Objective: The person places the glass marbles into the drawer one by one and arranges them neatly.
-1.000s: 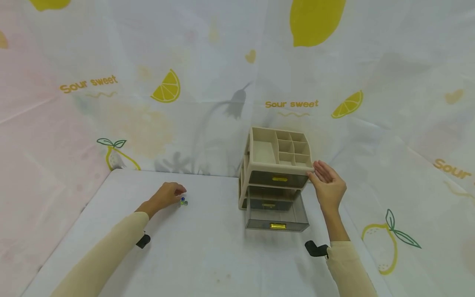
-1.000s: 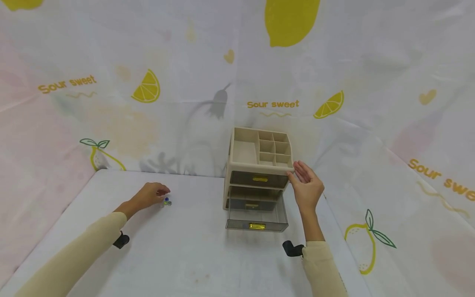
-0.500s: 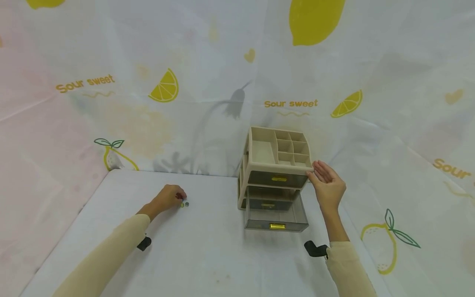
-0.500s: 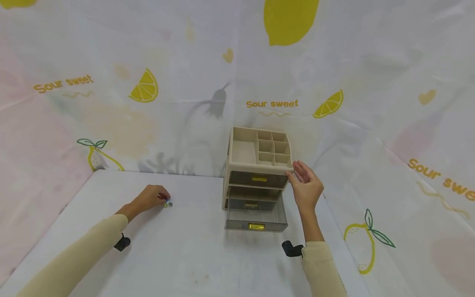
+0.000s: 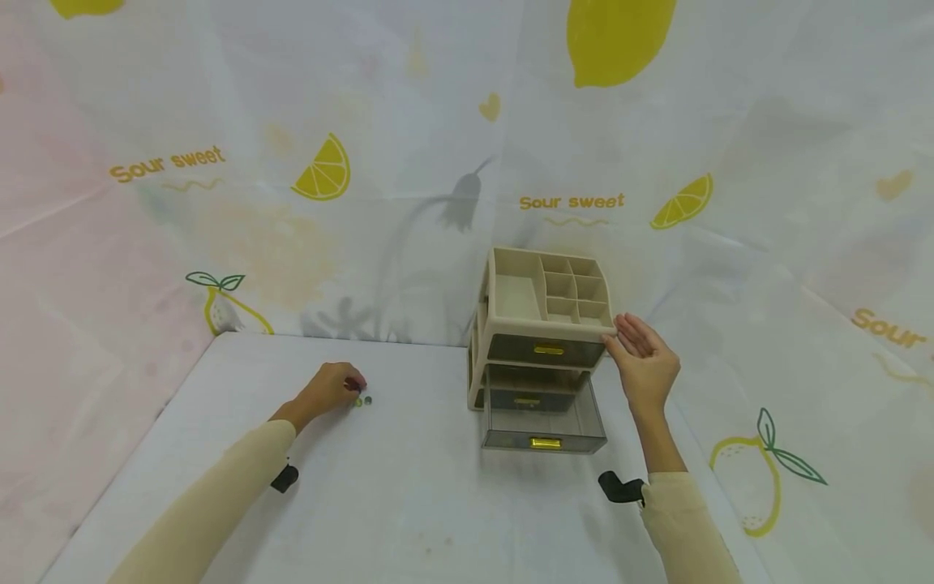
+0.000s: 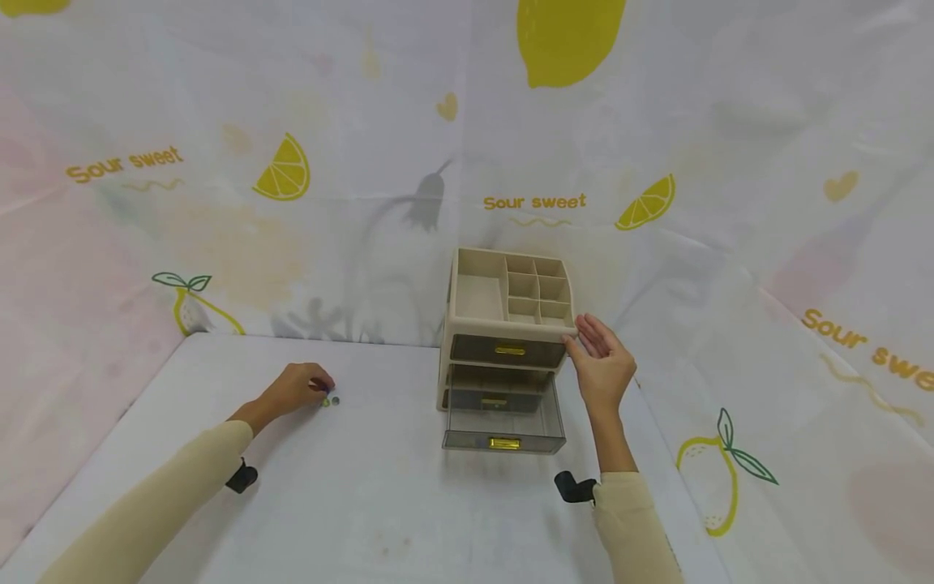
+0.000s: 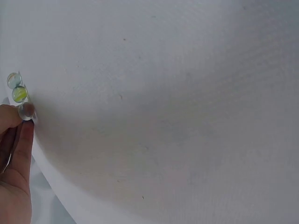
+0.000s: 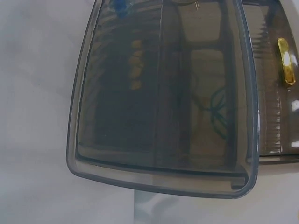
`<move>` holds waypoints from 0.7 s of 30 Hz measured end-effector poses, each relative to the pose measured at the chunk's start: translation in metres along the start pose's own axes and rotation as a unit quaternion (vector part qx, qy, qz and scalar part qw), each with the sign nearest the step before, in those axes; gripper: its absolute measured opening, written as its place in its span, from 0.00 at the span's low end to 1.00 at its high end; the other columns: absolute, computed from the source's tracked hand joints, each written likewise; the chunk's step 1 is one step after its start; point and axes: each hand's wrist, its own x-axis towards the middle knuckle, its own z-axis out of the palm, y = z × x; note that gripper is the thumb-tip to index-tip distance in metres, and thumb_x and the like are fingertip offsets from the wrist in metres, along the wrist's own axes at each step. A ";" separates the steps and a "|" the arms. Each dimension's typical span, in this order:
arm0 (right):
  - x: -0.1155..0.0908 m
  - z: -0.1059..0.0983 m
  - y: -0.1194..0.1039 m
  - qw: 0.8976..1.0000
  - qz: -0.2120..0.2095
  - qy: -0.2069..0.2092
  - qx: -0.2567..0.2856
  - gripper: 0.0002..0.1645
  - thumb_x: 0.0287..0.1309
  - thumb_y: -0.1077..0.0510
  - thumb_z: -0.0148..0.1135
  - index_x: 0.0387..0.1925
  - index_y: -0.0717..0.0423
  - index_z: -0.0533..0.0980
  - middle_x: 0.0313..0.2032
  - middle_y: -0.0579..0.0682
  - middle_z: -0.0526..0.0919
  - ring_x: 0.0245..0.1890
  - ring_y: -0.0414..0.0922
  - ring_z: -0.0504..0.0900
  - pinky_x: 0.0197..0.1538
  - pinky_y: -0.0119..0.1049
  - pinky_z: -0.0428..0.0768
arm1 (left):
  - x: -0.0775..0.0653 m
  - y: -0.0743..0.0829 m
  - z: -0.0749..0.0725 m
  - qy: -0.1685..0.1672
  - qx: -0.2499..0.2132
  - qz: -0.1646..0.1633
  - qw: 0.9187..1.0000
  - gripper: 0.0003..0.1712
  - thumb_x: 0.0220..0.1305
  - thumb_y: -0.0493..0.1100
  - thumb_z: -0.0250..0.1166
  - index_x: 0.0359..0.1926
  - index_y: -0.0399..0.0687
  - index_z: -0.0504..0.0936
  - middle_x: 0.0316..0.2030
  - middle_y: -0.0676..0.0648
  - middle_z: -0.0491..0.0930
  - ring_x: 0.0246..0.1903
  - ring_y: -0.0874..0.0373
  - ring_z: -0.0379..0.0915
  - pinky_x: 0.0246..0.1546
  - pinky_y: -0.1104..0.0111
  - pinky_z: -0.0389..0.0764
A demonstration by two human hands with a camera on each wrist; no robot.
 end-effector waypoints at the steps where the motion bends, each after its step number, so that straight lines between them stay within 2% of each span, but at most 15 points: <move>1: 0.000 0.000 0.000 1.000 0.000 0.000 0.001 0.28 0.43 0.77 0.72 0.50 0.79 0.75 0.47 0.72 0.80 0.46 0.48 0.85 0.50 0.36 0.79 | 0.000 0.000 0.000 0.001 -0.003 -0.002 1.000 0.10 0.51 0.25 0.67 0.35 0.36 0.85 0.35 0.44 0.83 0.37 0.50 0.79 0.42 0.57 0.81; 13: -0.001 0.000 -0.001 1.000 0.002 0.001 -0.004 0.28 0.44 0.77 0.72 0.50 0.79 0.75 0.47 0.71 0.80 0.47 0.52 0.84 0.50 0.37 0.79 | 0.000 -0.004 0.002 0.006 0.001 -0.006 1.000 0.09 0.53 0.25 0.67 0.34 0.39 0.86 0.35 0.45 0.83 0.36 0.52 0.78 0.41 0.57 0.81; 21: -0.001 0.000 -0.003 1.000 0.004 -0.001 -0.007 0.27 0.44 0.77 0.71 0.51 0.77 0.76 0.47 0.71 0.80 0.47 0.52 0.84 0.50 0.37 0.79 | -0.004 -0.004 0.004 0.023 0.015 0.012 1.000 0.07 0.54 0.27 0.68 0.33 0.39 0.87 0.34 0.45 0.84 0.36 0.51 0.79 0.40 0.58 0.82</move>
